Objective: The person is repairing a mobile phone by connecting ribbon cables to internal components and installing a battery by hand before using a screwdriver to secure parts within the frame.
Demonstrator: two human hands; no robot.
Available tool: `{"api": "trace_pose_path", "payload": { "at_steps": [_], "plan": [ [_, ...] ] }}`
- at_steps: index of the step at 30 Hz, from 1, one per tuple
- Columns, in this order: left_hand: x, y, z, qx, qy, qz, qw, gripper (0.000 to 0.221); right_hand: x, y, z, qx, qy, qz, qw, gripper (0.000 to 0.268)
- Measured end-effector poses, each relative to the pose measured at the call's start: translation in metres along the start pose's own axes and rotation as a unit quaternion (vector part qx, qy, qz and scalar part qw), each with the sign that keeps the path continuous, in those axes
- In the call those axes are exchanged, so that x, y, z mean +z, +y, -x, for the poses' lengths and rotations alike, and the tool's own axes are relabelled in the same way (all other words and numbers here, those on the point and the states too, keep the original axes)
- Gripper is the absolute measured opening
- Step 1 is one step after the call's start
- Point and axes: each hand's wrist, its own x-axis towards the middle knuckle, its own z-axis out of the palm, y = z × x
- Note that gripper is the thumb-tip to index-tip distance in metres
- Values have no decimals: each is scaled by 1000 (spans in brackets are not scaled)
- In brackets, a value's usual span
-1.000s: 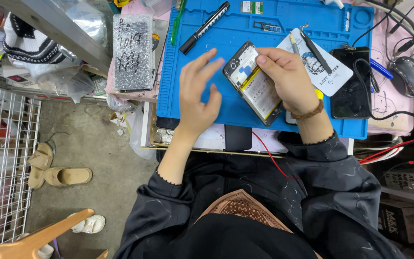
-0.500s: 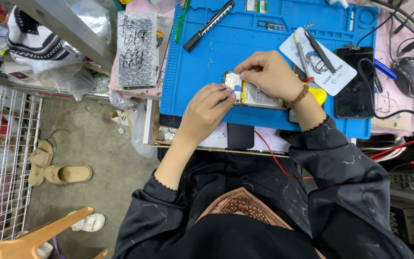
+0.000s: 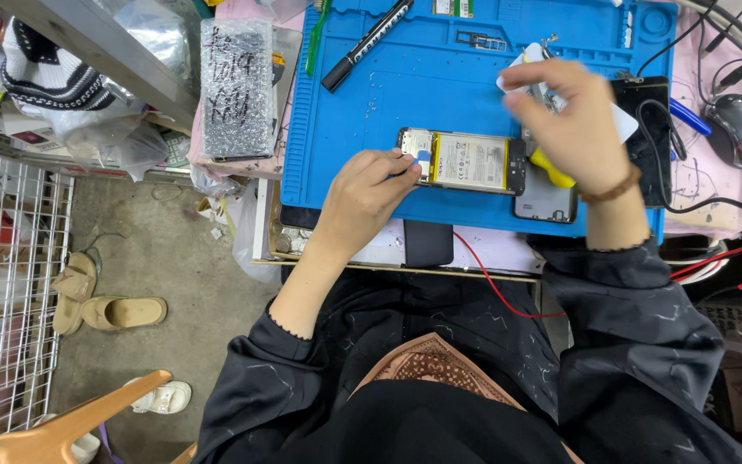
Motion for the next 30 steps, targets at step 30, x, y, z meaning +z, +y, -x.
{"api": "trace_pose_path", "payload": {
  "at_steps": [30],
  "plan": [
    [3,-12,-4,-43,-131,28,990,23,-3,9,44,197,84,-364,906,19]
  ]
}}
